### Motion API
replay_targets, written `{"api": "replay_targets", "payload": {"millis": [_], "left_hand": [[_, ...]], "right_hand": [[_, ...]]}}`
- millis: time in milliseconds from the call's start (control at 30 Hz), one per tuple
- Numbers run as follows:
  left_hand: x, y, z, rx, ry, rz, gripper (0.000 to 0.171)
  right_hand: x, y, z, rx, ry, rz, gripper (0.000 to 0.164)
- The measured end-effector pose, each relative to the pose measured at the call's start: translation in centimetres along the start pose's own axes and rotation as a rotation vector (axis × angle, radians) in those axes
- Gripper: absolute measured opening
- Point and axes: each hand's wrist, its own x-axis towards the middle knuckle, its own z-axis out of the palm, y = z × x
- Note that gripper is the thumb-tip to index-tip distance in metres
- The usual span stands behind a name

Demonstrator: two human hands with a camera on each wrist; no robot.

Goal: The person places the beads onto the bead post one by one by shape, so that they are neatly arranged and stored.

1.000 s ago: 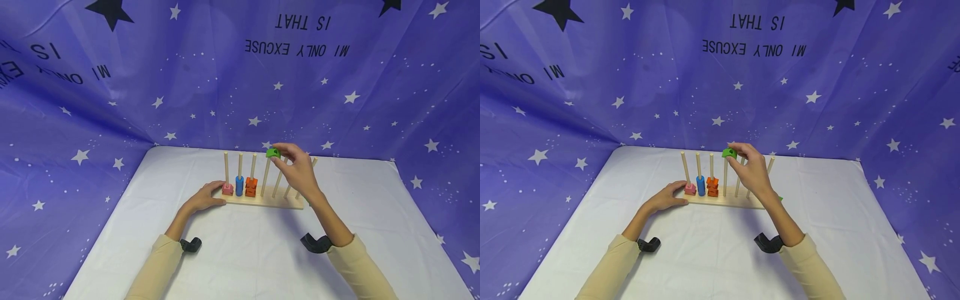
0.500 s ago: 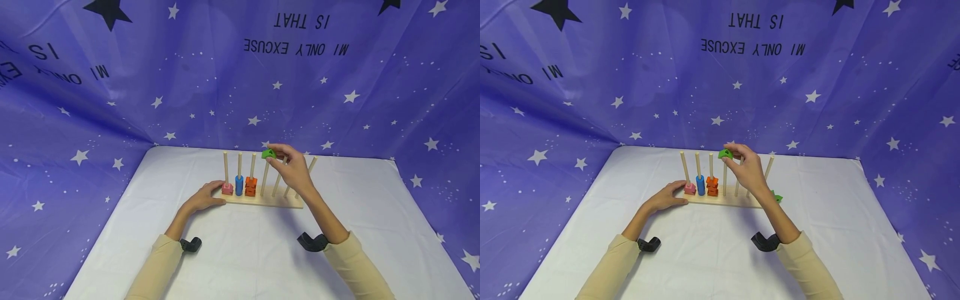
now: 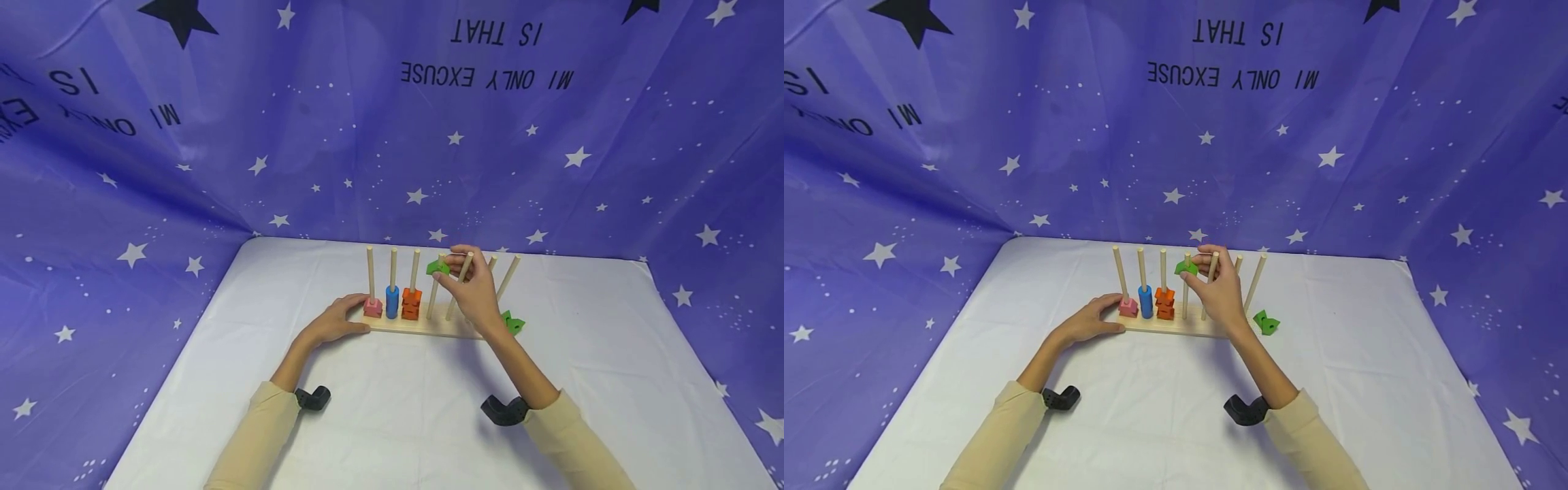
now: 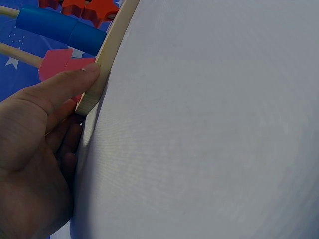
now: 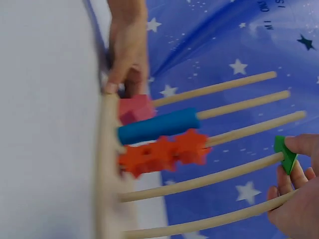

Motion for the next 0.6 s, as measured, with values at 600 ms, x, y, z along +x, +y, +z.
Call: {"api": "replay_targets", "payload": {"millis": [600], "left_hand": [[0.3,-0.5,0.1,0.017,0.0,0.012,0.073]], "right_hand": [[-2.9,8.8,1.5,-0.046,-0.023,0.304,0.026]]}}
